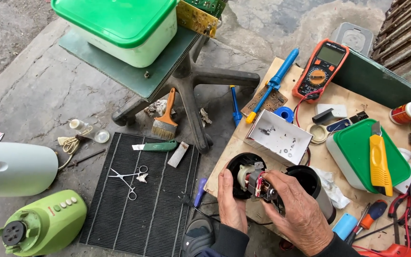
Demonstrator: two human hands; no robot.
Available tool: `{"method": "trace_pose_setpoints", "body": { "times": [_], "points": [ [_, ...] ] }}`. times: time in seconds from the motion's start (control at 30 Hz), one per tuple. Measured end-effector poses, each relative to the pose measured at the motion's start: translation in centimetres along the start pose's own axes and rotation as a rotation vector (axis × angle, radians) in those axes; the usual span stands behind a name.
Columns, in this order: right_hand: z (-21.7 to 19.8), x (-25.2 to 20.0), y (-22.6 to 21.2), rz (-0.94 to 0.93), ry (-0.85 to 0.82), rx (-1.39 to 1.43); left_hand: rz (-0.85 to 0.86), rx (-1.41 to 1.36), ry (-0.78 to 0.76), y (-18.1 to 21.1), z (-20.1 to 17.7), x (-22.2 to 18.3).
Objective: Disassembling and inspecting the internal components of a small electric motor using a power drill and manual manipulation.
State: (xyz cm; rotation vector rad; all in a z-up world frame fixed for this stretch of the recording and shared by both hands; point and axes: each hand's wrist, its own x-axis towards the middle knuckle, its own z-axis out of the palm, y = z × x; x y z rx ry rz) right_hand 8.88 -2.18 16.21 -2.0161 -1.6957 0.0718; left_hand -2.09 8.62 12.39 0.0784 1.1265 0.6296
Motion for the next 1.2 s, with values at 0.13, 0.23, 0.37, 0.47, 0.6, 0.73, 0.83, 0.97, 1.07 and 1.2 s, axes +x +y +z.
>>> {"method": "trace_pose_setpoints", "body": {
  "times": [0.13, 0.23, 0.37, 0.47, 0.6, 0.73, 0.83, 0.97, 1.07, 1.2],
  "points": [
    [-0.1, 0.0, 0.0, -0.001, -0.004, 0.009, 0.133, 0.034, -0.136, 1.2, 1.3, -1.9],
    [0.0, -0.1, 0.0, -0.026, 0.008, 0.01, 0.171, 0.037, -0.159, 0.5, 0.9, -1.4],
    [-0.2, -0.3, 0.1, -0.001, -0.019, 0.017, 0.183, 0.055, -0.18, 0.4, 0.8, -1.6],
    [-0.1, -0.4, 0.4, 0.015, -0.031, 0.009, 0.201, 0.112, -0.175, 0.2, 0.5, -1.4],
    [-0.1, -0.4, 0.5, 0.034, -0.05, 0.012, 0.213, 0.189, -0.144, 0.3, 0.5, -1.4],
    [-0.1, -0.5, 0.5, 0.018, -0.06, -0.016, 0.11, 0.178, -0.109, 0.9, 0.8, -1.7],
    [-0.3, -0.3, 0.4, -0.035, -0.071, -0.028, 0.153, 0.322, -0.108, 0.9, 0.5, -1.4],
    [-0.4, 0.0, 0.6, 0.04, -0.091, 0.012, 0.146, 0.395, -0.13, 1.2, 0.2, -1.3],
    [-0.8, 0.5, 1.0, 0.075, -0.106, 0.029, 0.205, 0.346, -0.245, 1.1, 0.0, -0.6],
    [-2.2, 1.3, 0.5, 0.403, -0.257, 0.179, 0.023, 0.386, -0.185, 1.5, -0.6, -0.1]
  ]
}}
